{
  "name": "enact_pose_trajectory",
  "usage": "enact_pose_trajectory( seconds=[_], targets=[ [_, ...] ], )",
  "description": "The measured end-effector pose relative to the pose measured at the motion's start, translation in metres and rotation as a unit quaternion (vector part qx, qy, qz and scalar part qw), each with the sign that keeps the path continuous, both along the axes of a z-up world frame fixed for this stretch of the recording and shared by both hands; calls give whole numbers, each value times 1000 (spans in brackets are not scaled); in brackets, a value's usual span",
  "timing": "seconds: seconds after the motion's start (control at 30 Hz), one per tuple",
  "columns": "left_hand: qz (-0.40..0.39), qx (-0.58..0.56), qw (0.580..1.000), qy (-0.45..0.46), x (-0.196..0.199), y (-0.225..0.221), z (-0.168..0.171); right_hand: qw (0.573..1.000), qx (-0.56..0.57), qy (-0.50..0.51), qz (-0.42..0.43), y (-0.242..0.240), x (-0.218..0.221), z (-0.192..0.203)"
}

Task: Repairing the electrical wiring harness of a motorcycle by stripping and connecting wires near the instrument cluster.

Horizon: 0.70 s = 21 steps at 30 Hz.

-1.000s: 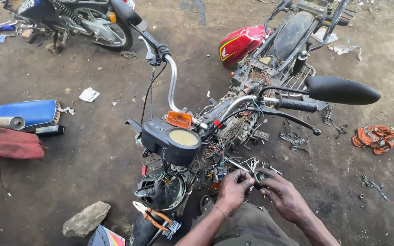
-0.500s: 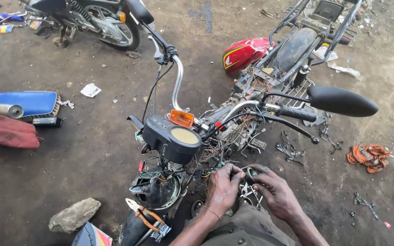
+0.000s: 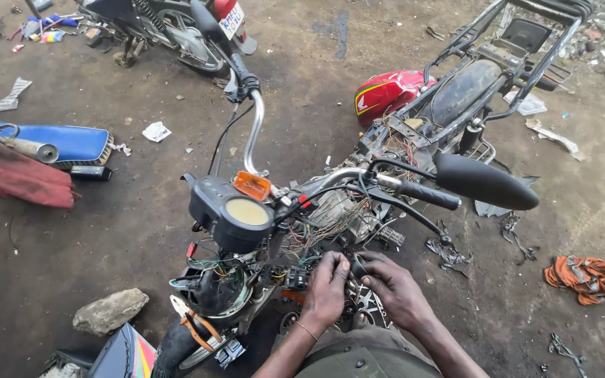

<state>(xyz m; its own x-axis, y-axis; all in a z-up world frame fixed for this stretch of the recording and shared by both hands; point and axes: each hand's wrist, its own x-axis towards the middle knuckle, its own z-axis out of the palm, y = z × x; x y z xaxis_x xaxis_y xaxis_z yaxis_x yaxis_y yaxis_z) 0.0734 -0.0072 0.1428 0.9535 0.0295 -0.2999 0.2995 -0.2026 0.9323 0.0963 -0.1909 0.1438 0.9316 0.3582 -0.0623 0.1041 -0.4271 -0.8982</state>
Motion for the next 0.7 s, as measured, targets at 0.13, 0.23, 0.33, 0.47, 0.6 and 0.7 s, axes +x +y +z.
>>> enact_pose_trajectory(
  seconds=[0.13, 0.23, 0.33, 0.47, 0.6, 0.7],
  targets=[
    [74, 74, 993, -59, -2, -40, -4, 998, -54, 16, 41, -26, 11, 1],
    [81, 154, 975, -135, -7, -62, -44, 990, -91, 11, 105, -46, 14, -9],
    [61, 199, 975, -74, -23, -81, -76, 992, -44, 88, 85, -51, 8, -25],
    [87, 202, 972, -85, -32, -89, -110, 964, -169, 198, 60, -43, 14, -55],
    [144, 192, 971, -13, -42, -83, -181, 946, -240, 210, 56, -25, 16, -126],
    [147, 143, 969, 138, -20, -57, -186, 930, -196, 310, 0, -12, 29, -156]
  ],
)
